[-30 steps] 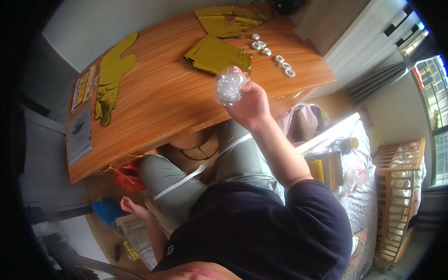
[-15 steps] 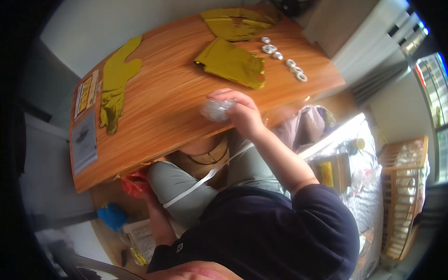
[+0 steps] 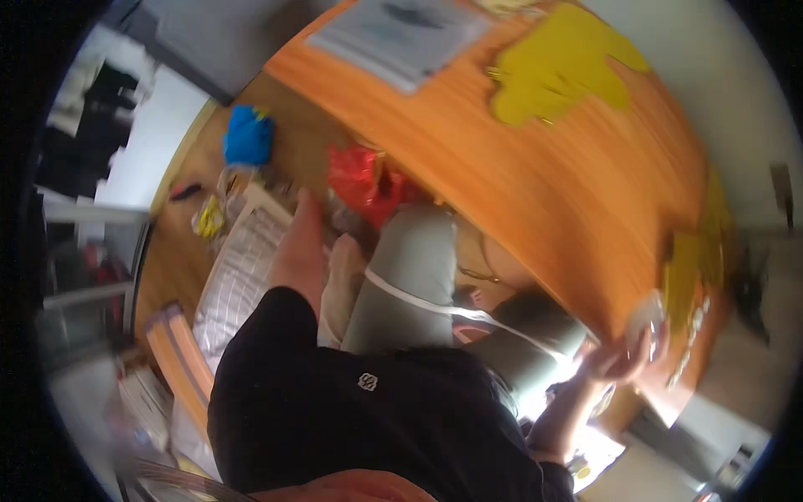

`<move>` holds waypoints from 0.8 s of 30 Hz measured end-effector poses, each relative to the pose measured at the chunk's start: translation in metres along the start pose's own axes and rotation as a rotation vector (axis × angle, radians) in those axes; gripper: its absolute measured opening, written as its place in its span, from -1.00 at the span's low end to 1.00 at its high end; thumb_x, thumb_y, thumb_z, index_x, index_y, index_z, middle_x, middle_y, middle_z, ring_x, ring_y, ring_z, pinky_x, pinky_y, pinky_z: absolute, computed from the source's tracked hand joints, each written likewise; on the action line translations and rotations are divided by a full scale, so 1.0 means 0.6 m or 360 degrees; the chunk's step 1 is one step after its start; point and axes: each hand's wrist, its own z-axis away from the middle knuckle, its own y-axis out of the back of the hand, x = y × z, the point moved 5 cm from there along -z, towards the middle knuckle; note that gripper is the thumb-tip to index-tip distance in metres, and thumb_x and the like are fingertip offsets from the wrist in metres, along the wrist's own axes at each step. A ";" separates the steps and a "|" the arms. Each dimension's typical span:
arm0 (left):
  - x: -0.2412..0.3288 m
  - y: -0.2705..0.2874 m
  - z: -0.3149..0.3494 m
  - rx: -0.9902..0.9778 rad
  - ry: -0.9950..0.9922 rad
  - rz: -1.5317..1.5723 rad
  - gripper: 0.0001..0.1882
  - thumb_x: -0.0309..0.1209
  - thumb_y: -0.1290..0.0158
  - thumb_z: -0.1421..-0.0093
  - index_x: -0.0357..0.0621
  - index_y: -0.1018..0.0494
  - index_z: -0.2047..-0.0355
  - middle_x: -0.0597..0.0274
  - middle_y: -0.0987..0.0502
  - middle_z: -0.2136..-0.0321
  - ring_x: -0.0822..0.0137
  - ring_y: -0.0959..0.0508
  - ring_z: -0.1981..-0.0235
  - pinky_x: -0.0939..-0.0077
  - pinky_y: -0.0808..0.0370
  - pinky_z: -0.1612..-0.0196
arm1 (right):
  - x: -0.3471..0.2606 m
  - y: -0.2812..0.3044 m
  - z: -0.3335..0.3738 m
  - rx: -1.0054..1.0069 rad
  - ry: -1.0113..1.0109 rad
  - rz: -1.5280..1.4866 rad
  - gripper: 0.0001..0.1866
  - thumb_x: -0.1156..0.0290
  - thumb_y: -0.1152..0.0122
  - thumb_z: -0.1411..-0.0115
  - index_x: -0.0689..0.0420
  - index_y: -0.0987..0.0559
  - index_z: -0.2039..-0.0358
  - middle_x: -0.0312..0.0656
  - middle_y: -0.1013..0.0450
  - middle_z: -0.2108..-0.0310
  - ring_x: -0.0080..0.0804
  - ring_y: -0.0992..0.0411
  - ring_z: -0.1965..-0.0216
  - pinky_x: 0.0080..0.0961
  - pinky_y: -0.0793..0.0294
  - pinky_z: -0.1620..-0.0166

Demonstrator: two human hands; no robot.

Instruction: Folding and organizing gold foil character balloons on a wooden desk.

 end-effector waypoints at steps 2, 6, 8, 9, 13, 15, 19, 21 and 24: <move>0.011 0.020 -0.065 0.0055 0.0087 -0.0050 -0.37 -0.01 0.02 -0.31 -0.08 -0.30 -0.29 0.07 -0.33 -0.28 0.13 -0.33 -0.28 0.11 -0.31 -0.27 | -0.003 -0.007 0.002 -0.0005 0.0109 0.0238 -0.74 0.51 -0.15 -0.35 0.20 -0.58 -0.04 0.14 -0.43 -0.09 0.07 -0.42 -0.13 -0.09 -0.63 -0.09; -0.055 0.023 -0.159 -0.0074 0.0242 -0.0225 -0.36 0.00 0.02 -0.31 -0.06 -0.29 -0.30 0.07 -0.32 -0.30 0.12 -0.32 -0.30 0.11 -0.29 -0.29 | -0.037 -0.023 -0.024 -0.0099 0.0457 0.0456 -0.72 0.41 -0.13 -0.38 0.18 -0.59 -0.05 0.10 -0.46 -0.07 0.05 -0.44 -0.14 -0.05 -0.61 -0.10; -0.082 0.001 -0.188 -0.0179 0.0289 -0.0330 -0.35 0.01 0.01 -0.30 -0.05 -0.29 -0.30 0.08 -0.31 -0.31 0.12 -0.31 -0.31 0.11 -0.29 -0.30 | -0.026 -0.016 -0.014 -0.0224 0.0301 0.0470 -0.67 0.36 -0.02 -0.43 0.09 -0.51 -0.16 0.15 -0.32 -0.16 0.12 -0.36 -0.21 0.06 -0.54 -0.19; -0.114 -0.014 -0.185 -0.0241 0.0309 -0.0385 -0.34 0.01 0.01 -0.30 -0.04 -0.29 -0.31 0.08 -0.31 -0.31 0.12 -0.31 -0.31 0.11 -0.28 -0.30 | -0.025 -0.018 -0.015 -0.0266 0.0385 0.0481 -0.66 0.35 -0.02 -0.43 0.12 -0.50 -0.17 0.19 -0.32 -0.16 0.16 -0.37 -0.20 0.04 -0.56 -0.18; -0.189 -0.092 -0.169 -0.0516 0.0323 -0.0623 -0.33 0.03 0.01 -0.30 -0.03 -0.28 -0.32 0.08 -0.29 -0.33 0.11 -0.30 -0.33 0.11 -0.27 -0.32 | -0.024 -0.016 -0.010 -0.0298 0.0252 0.0497 -0.66 0.40 -0.07 -0.41 0.18 -0.52 -0.15 0.09 -0.38 -0.16 0.09 -0.32 -0.22 0.03 -0.39 -0.24; -0.223 -0.108 -0.163 -0.0648 0.0313 -0.0749 -0.32 0.04 0.01 -0.30 -0.02 -0.28 -0.32 0.09 -0.29 -0.34 0.11 -0.29 -0.34 0.11 -0.26 -0.33 | -0.014 -0.011 -0.009 -0.0389 0.0226 0.0572 -0.66 0.42 -0.05 -0.41 0.20 -0.51 -0.15 0.14 -0.38 -0.15 0.13 -0.32 -0.22 0.05 -0.39 -0.24; -0.278 -0.133 -0.174 -0.0906 0.0326 -0.1042 -0.31 0.05 0.00 -0.29 0.00 -0.27 -0.33 0.09 -0.27 -0.35 0.10 -0.28 -0.36 0.11 -0.25 -0.35 | -0.014 -0.017 -0.011 -0.0451 0.0174 0.0602 -0.66 0.43 -0.04 -0.41 0.22 -0.52 -0.14 0.17 -0.37 -0.15 0.14 -0.33 -0.21 0.05 -0.42 -0.22; -0.284 -0.138 -0.202 -0.1024 0.0355 -0.1206 -0.30 0.06 0.00 -0.29 0.01 -0.27 -0.34 0.10 -0.26 -0.36 0.10 -0.27 -0.36 0.11 -0.24 -0.36 | -0.026 -0.029 -0.017 -0.0463 0.0258 0.0638 -0.66 0.42 -0.06 -0.41 0.23 -0.53 -0.13 0.17 -0.37 -0.14 0.14 -0.36 -0.18 0.04 -0.46 -0.19; -0.265 -0.123 -0.254 -0.1155 0.0367 -0.1437 -0.29 0.07 0.00 -0.29 0.03 -0.26 -0.35 0.10 -0.25 -0.38 0.09 -0.26 -0.38 0.11 -0.23 -0.37 | -0.026 -0.030 -0.012 -0.0427 0.0246 0.0645 -0.66 0.39 -0.07 -0.41 0.23 -0.54 -0.13 0.17 -0.37 -0.13 0.14 -0.37 -0.18 0.03 -0.47 -0.18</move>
